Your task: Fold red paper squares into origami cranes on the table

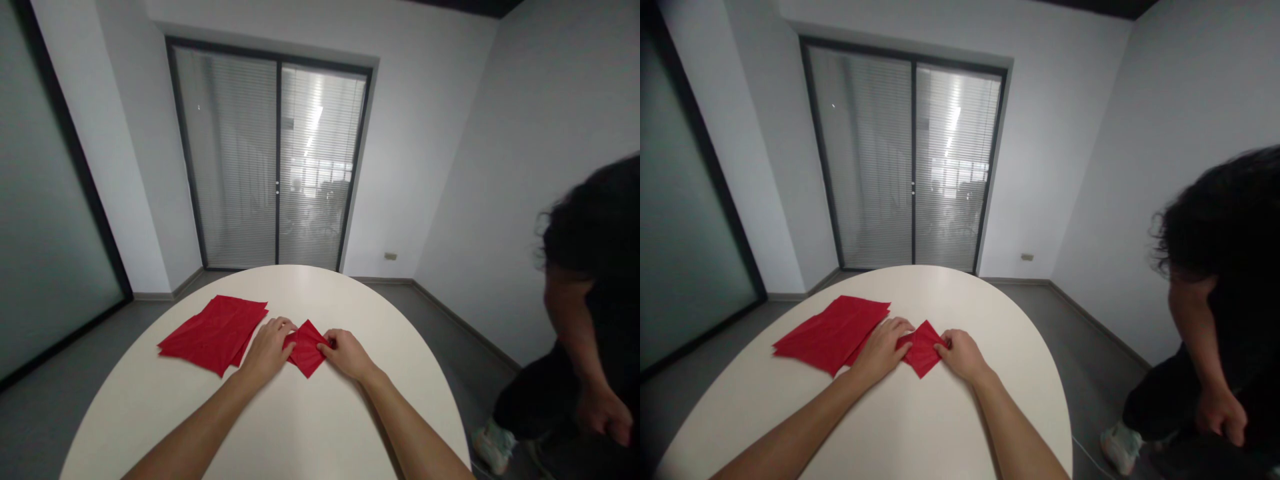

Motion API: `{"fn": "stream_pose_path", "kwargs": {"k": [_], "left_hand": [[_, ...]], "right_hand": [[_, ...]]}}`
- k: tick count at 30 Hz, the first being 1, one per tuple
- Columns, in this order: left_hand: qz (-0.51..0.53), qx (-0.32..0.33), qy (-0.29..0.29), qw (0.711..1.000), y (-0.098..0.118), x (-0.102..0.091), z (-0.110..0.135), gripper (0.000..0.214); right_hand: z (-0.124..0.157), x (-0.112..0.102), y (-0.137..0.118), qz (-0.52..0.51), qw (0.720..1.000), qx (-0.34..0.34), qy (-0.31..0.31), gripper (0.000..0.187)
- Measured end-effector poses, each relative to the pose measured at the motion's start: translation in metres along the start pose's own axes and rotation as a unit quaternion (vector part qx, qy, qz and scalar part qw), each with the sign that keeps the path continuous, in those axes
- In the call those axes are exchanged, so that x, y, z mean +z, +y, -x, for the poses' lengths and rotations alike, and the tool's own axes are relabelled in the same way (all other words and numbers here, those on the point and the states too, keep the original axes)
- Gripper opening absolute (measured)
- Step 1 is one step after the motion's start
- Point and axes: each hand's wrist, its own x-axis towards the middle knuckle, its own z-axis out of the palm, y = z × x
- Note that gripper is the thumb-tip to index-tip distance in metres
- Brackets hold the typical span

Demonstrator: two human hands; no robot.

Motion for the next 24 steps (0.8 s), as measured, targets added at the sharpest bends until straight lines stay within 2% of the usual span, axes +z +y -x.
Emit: {"fn": "stream_pose_path", "kwargs": {"k": [2,5,9,11,13,17,20,24], "left_hand": [[0.013,0.018,-0.041,0.999,0.008,-0.006,0.001,0.022],[0.005,0.031,-0.101,0.994,0.015,-0.013,0.002,0.023],[0.014,0.037,-0.117,0.992,0.012,-0.014,0.003,0.027],[0.033,0.037,-0.117,0.992,0.008,-0.010,0.003,0.027],[0.046,0.038,-0.116,0.991,0.005,-0.006,0.003,0.028],[0.052,0.040,-0.115,0.991,0.007,-0.006,0.003,0.024],[0.049,0.035,-0.104,0.993,0.013,-0.014,0.005,0.016],[0.026,0.031,-0.097,0.994,0.020,-0.021,0.009,0.019]], "right_hand": [[-0.001,-0.003,-0.009,-0.003,1.000,-0.005,0.003,0.015],[0.000,-0.011,-0.018,-0.028,0.999,-0.032,-0.003,0.037],[0.005,-0.022,-0.013,-0.035,0.989,-0.140,-0.037,0.047],[0.006,-0.024,-0.007,-0.041,0.984,-0.168,-0.046,0.051],[0.007,-0.024,-0.003,-0.041,0.984,-0.165,-0.049,0.044],[0.008,-0.024,-0.007,-0.032,0.988,-0.148,-0.037,0.017],[0.008,-0.026,-0.019,-0.029,0.987,-0.155,-0.014,0.014],[0.010,-0.026,-0.035,-0.029,0.983,-0.183,0.004,0.015]]}}
